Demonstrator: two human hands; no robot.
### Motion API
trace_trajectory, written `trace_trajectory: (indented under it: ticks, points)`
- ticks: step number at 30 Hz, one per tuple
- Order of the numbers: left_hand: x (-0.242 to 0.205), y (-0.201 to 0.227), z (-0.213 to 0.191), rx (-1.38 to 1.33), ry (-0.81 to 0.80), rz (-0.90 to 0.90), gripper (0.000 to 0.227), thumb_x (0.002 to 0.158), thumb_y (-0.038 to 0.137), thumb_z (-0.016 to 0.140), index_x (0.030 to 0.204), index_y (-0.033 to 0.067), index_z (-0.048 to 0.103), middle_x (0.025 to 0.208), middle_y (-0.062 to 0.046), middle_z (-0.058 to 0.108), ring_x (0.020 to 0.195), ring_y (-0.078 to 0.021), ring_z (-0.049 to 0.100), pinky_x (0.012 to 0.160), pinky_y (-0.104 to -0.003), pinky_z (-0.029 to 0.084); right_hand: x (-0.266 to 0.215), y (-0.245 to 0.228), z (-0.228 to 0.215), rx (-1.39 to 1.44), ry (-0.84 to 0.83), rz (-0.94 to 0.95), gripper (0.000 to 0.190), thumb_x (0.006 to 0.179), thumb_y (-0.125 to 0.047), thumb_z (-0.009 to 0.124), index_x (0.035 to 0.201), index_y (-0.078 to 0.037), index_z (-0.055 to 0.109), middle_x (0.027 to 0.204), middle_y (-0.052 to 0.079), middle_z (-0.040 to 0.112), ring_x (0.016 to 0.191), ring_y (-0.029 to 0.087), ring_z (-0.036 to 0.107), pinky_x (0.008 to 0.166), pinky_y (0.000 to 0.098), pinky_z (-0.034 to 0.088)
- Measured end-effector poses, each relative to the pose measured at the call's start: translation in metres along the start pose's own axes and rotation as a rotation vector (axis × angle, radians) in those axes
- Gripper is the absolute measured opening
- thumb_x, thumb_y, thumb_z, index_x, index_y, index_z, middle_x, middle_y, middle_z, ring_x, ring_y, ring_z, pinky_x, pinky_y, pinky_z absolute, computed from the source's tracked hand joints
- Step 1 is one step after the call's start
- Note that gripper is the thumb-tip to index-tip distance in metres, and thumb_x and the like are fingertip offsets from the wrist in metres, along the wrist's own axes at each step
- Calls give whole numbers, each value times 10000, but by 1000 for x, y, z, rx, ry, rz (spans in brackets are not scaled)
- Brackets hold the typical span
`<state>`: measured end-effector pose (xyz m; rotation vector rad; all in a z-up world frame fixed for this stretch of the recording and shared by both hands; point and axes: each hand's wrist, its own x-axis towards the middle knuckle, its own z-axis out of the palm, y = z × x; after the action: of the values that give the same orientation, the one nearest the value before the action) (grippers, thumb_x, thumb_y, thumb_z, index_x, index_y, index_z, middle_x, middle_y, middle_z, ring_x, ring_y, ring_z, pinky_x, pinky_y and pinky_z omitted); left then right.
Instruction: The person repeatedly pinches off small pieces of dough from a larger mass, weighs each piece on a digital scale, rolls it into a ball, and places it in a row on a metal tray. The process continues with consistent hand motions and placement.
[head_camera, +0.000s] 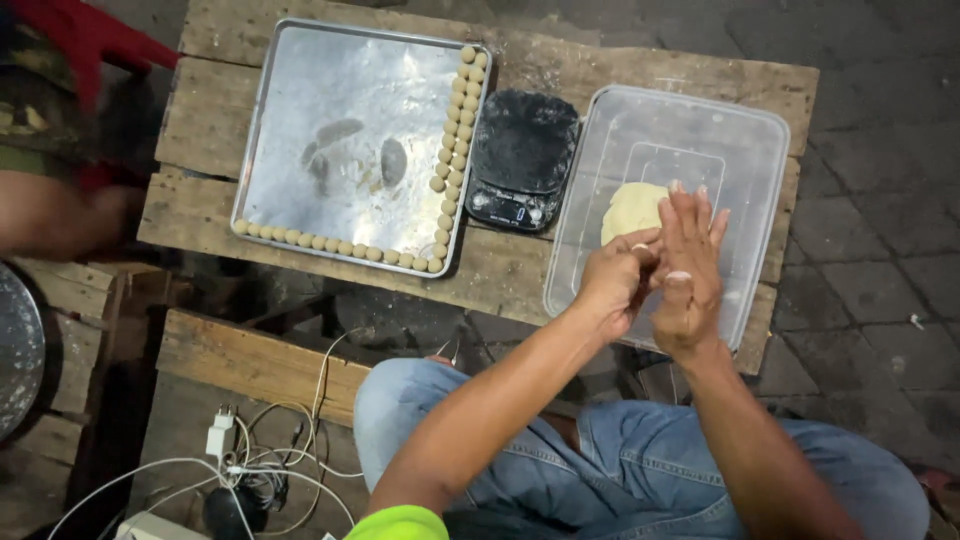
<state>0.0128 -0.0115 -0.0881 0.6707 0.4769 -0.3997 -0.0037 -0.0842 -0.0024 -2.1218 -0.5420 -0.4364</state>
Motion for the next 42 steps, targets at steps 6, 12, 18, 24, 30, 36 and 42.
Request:
trace_trajectory:
  ticks: [6,12,18,24,30,36,42]
  points:
    - [-27,61,19,49,85,218,461,991,113,688,1365,-84,503,1168,-217,710,964,-268,741,785,-263,630,-3,-3,-2,116,63,46,690,1130,-454,195,1551,11,483,1630,212,416,1559,368,270,1295,537,34]
    - [-53,131,21,100,171,411,364,928,161,763,1199,-34,619,1055,-193,747,797,-203,754,617,-223,623,0,-8,0,177,152,158,593,1153,-379,254,1522,-14,542,1577,220,480,1517,399,356,1291,561,87]
    - [-64,224,-1,363,295,522,274,881,140,759,1144,64,757,960,-104,758,781,-181,700,604,-287,566,0,-5,-5,159,122,142,581,1205,-399,231,1504,21,501,1579,236,462,1541,435,372,1334,644,188]
    - [-52,269,-73,840,534,661,318,863,290,762,1155,166,737,1176,-48,731,1110,-183,679,741,-341,691,-3,-3,-4,163,107,150,543,1200,-354,275,1475,29,546,1545,230,519,1512,404,433,1311,626,190]
    - [-38,281,-137,1048,706,689,235,872,192,728,1097,121,728,1094,-41,761,995,-196,709,854,-375,617,2,-2,-1,174,121,196,540,1190,-353,304,1439,40,577,1504,245,555,1481,409,467,1293,603,243]
    - [-33,280,-174,1238,660,665,279,884,145,723,1152,71,702,1116,-147,745,1010,-307,723,800,-456,601,2,1,0,209,110,225,499,1197,-303,351,1435,75,574,1472,267,571,1451,391,489,1254,525,319]
    - [-24,262,-185,1421,651,527,201,799,1,681,992,55,696,933,-89,713,870,-240,684,664,-358,568,0,11,-14,232,176,222,507,1213,-274,346,1404,131,584,1416,311,592,1395,418,535,1190,514,454]
